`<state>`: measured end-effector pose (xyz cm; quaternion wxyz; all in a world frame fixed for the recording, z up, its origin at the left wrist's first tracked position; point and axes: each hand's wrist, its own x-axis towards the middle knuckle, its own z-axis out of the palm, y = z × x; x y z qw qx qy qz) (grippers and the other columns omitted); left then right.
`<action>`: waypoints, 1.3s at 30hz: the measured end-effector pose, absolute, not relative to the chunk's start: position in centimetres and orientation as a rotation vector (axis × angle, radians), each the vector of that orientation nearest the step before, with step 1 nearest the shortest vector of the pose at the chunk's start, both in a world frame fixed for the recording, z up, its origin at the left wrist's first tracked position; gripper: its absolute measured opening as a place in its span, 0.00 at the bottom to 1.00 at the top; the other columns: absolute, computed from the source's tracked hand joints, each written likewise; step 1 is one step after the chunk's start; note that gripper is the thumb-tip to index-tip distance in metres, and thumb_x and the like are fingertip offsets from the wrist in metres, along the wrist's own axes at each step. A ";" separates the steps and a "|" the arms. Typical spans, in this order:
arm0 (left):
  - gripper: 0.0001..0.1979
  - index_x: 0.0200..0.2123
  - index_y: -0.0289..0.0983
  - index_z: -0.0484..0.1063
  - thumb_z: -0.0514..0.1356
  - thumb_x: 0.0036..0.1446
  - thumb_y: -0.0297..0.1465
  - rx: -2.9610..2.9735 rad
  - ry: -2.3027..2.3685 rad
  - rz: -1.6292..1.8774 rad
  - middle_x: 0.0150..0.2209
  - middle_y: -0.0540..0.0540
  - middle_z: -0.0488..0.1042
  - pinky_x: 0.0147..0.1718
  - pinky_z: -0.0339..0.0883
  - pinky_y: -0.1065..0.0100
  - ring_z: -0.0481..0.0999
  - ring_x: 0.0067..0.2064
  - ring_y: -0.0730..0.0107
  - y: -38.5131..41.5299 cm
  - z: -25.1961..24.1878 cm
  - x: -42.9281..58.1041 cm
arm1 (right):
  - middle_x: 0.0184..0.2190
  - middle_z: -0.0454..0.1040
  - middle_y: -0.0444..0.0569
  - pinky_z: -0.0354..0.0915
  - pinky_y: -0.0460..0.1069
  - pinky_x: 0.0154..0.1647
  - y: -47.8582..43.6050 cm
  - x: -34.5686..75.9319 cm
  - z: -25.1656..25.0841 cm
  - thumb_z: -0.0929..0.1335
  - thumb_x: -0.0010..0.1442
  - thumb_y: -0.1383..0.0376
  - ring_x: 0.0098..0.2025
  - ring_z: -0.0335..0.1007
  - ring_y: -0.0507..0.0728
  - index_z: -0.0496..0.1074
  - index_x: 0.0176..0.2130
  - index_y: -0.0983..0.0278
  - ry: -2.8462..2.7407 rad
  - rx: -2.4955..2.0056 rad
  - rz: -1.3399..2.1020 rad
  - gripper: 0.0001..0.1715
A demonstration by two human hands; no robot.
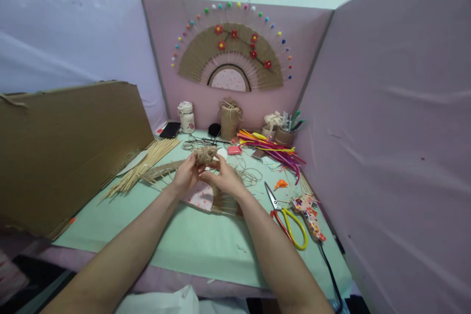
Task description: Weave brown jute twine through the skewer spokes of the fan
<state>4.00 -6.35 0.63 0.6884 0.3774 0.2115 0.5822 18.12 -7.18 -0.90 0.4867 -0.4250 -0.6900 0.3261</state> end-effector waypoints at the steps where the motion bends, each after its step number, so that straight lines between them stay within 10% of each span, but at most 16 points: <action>1: 0.17 0.37 0.38 0.67 0.62 0.49 0.44 0.892 0.511 1.331 0.25 0.53 0.63 0.17 0.52 0.77 0.57 0.21 0.80 -6.2 0.5 3.9 | 0.32 0.73 0.44 0.62 0.48 0.35 -7.3 17.8 -1.1 0.69 0.50 0.54 0.34 0.67 0.53 0.68 0.46 0.61 -1.691 -1.042 0.831 0.24; 5: 0.20 0.39 0.39 0.68 0.61 0.49 0.46 0.994 0.718 1.436 0.21 0.56 0.58 0.15 0.47 0.79 0.54 0.18 0.82 -5.0 0.0 2.8 | 0.18 0.64 0.40 0.55 0.45 0.24 -7.0 19.1 -0.4 0.66 0.53 0.54 0.22 0.58 0.49 0.69 0.24 0.64 -1.496 -1.021 0.860 0.17; 11: 0.15 0.28 0.36 0.64 0.56 0.57 0.42 0.686 0.706 1.366 0.16 0.58 0.53 0.12 0.38 0.79 0.45 0.13 0.84 -4.7 0.5 2.3 | 0.12 0.43 0.32 0.39 0.42 0.14 -5.5 24.0 1.6 0.68 0.53 0.53 0.14 0.35 0.45 0.59 0.24 0.63 -0.683 -0.718 0.993 0.20; 18: 0.13 0.26 0.36 0.61 0.48 0.63 0.31 0.251 0.410 1.390 0.19 0.53 0.61 0.15 0.54 0.79 0.57 0.17 0.81 -4.0 1.1 1.3 | 0.11 0.43 0.31 0.41 0.41 0.13 -5.8 25.2 2.5 0.65 0.58 0.56 0.13 0.35 0.44 0.57 0.24 0.64 -0.557 -0.580 1.137 0.19; 28: 0.16 0.22 0.36 0.58 0.46 0.63 0.25 0.235 0.409 1.300 0.16 0.56 0.54 0.11 0.45 0.80 0.50 0.13 0.83 -3.7 0.9 0.5 | 0.13 0.47 0.33 0.48 0.40 0.13 -6.8 33.5 3.8 0.53 0.67 0.62 0.12 0.44 0.45 0.55 0.25 0.63 -0.144 -0.553 0.635 0.18; 35: 0.10 0.27 0.35 0.66 0.51 0.61 0.24 0.313 0.378 1.358 0.22 0.51 0.67 0.21 0.63 0.78 0.66 0.22 0.80 -3.8 0.9 0.8 | 0.29 0.67 0.44 0.66 0.47 0.36 -5.7 32.8 3.1 0.63 0.55 0.67 0.32 0.67 0.50 0.62 0.35 0.64 -0.380 -1.015 0.371 0.04; 39: 0.01 0.32 0.36 0.68 0.59 0.55 0.26 0.571 0.415 1.262 0.27 0.50 0.70 0.24 0.65 0.78 0.69 0.25 0.79 -4.8 0.7 1.7 | 0.52 0.62 0.61 0.50 0.57 0.60 -5.2 28.8 2.4 0.69 0.46 0.66 0.57 0.56 0.61 0.62 0.48 0.70 -0.743 -1.313 -0.009 0.30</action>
